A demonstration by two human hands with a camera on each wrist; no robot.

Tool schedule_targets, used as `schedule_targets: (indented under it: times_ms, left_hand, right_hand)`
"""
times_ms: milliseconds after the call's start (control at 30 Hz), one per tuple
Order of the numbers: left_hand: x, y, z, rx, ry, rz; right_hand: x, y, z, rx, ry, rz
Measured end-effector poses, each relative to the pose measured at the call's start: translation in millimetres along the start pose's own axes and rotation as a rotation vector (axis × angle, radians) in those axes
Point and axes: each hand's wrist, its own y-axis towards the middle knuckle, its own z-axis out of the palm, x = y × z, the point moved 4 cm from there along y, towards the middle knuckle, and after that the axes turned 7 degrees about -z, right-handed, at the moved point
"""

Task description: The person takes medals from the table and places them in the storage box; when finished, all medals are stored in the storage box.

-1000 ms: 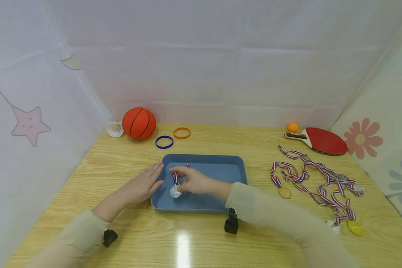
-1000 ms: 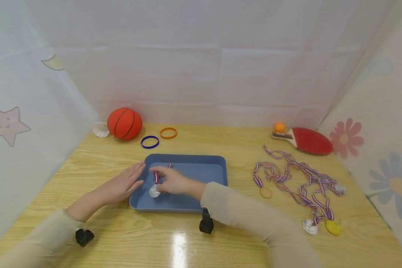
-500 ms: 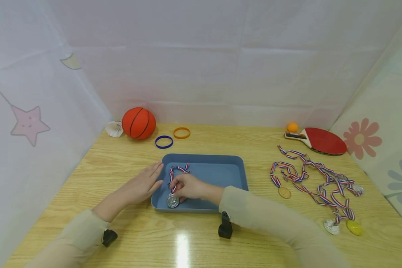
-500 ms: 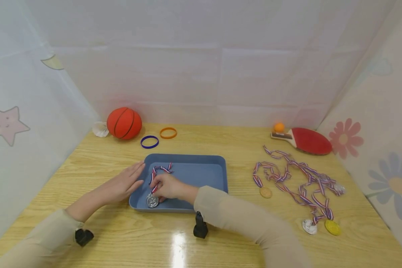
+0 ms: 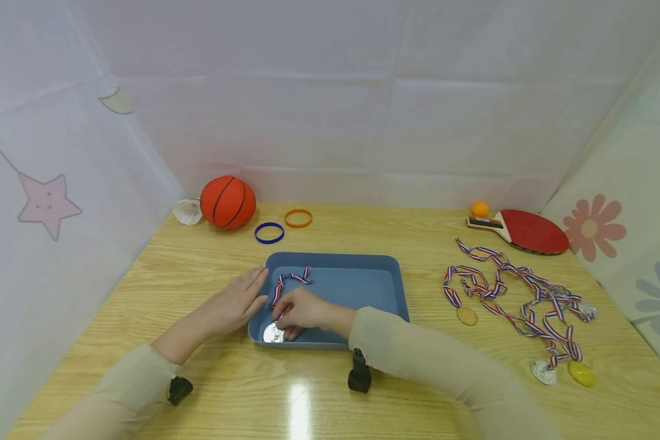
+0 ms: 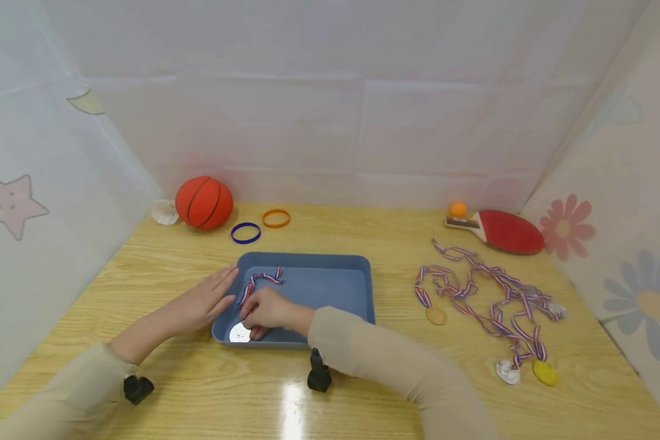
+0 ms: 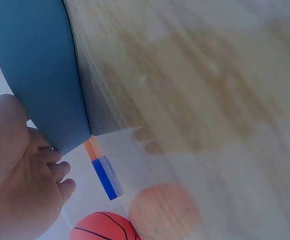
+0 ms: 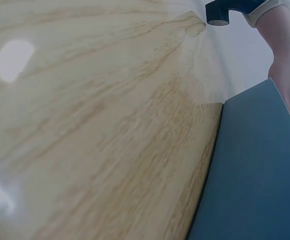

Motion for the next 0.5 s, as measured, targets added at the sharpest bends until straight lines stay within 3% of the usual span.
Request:
schedule_targets:
  times_ms: [500]
  left_hand:
    - [-1.8, 0.5, -0.8, -0.004, -0.003, 0.003]
  right_hand:
    - [3.5, 0.3, -2.5, 0.032, 0.090, -0.019]
